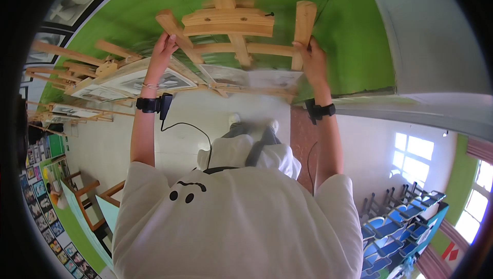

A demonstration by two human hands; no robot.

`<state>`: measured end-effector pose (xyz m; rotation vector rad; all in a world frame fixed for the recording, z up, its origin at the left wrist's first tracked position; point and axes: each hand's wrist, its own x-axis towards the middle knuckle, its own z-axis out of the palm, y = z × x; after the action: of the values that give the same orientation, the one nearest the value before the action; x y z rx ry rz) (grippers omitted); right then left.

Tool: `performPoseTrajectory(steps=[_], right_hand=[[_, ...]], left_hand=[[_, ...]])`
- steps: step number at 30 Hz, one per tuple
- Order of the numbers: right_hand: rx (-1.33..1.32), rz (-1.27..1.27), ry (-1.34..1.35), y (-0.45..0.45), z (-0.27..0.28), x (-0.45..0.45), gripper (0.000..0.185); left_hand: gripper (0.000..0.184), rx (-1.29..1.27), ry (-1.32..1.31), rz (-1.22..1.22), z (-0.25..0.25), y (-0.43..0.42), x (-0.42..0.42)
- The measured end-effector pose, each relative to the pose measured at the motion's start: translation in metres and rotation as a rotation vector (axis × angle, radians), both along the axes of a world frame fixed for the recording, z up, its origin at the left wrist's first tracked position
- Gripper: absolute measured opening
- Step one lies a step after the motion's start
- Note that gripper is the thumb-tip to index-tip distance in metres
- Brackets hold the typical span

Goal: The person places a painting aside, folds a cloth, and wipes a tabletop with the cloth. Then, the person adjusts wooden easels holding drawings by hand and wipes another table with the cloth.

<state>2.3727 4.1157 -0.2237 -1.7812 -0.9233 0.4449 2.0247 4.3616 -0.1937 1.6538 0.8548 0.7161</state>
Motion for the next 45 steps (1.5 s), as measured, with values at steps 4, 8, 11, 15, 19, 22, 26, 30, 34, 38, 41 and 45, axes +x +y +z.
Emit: performPoseTrajectory(steps=[4, 8, 11, 15, 19, 22, 26, 30, 34, 38, 41, 45], right_hand=[[0.093, -0.045, 0.029, 0.0, -0.01, 0.001, 0.032], [0.085, -0.086, -0.007, -0.009, -0.013, 0.019, 0.033], [0.082, -0.1, -0.028, -0.011, -0.014, 0.025, 0.034], [0.088, -0.101, -0.021, -0.018, -0.026, 0.027, 0.033], [0.102, -0.142, 0.035, -0.026, -0.027, 0.023, 0.032], [0.097, -0.174, 0.026, -0.03, -0.028, 0.029, 0.031], [0.166, -0.187, 0.032, -0.031, -0.03, 0.031, 0.031], [0.152, -0.205, -0.007, -0.029, -0.03, 0.027, 0.031], [0.16, -0.202, -0.015, -0.026, -0.029, 0.028, 0.033], [0.195, -0.163, 0.061, -0.032, -0.033, 0.022, 0.038], [0.162, -0.132, 0.078, -0.039, -0.035, 0.016, 0.039], [0.188, -0.145, 0.145, -0.045, -0.027, -0.002, 0.042]], left_hand=[[0.051, 0.021, 0.038, -0.059, 0.011, 0.001, 0.0], [0.041, 0.082, -0.025, -0.067, 0.026, -0.003, 0.023], [0.036, 0.083, -0.038, -0.1, 0.029, 0.0, 0.033], [0.048, 0.03, 0.025, -0.167, -0.005, 0.028, 0.04], [0.047, 0.036, 0.0, -0.228, -0.004, 0.027, 0.054], [0.047, 0.041, 0.024, -0.26, 0.0, 0.034, 0.07], [0.047, 0.045, 0.001, -0.274, -0.004, 0.044, 0.086], [0.043, 0.104, -0.008, -0.276, -0.023, 0.063, 0.091], [0.036, 0.222, -0.038, -0.274, -0.014, 0.054, 0.092], [0.03, 0.246, -0.07, -0.218, -0.018, 0.041, 0.089], [0.033, 0.269, -0.033, -0.169, -0.014, 0.029, 0.079], [0.045, 0.204, 0.0, -0.188, -0.011, 0.022, 0.07]])
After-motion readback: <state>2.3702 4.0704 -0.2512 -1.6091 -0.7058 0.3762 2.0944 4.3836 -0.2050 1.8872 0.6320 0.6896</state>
